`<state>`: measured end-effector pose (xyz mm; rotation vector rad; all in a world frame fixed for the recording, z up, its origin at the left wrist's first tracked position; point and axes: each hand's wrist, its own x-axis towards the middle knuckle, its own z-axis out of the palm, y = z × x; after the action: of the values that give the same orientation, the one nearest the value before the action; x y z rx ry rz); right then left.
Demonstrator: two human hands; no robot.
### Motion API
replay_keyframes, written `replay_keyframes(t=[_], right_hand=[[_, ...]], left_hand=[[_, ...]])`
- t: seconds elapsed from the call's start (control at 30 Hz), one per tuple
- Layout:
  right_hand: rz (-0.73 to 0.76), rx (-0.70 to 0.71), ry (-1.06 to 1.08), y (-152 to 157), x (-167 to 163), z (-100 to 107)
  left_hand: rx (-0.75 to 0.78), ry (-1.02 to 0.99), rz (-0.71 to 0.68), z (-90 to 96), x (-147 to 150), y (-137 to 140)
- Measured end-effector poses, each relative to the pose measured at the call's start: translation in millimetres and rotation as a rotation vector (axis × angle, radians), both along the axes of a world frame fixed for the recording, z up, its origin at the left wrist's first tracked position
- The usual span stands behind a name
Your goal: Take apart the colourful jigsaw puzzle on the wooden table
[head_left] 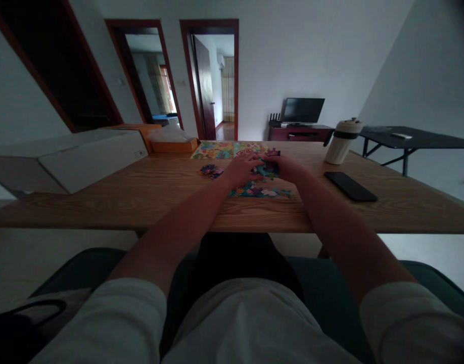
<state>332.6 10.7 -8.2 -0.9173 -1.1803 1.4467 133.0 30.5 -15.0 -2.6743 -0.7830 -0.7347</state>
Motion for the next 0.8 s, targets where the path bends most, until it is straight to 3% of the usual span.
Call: replay_keyframes(t=[0.33, 0.63, 0.8], right_hand=[[-0.008, 0.009, 0.031, 6.1, 0.1, -4.5], [-0.165, -0.054, -0.209, 10.1, 9.4, -6.6], [-0.122, -0.087, -0.258, 5.3, 4.1, -2.8]], left_hand=[[0.093, 0.092, 0.002, 0.5, 0.5, -0.8], [0.002, -0.045, -0.017, 4.0, 0.2, -5.4], [0.027, -0.136, 0.056, 5.7, 0.2, -7.4]])
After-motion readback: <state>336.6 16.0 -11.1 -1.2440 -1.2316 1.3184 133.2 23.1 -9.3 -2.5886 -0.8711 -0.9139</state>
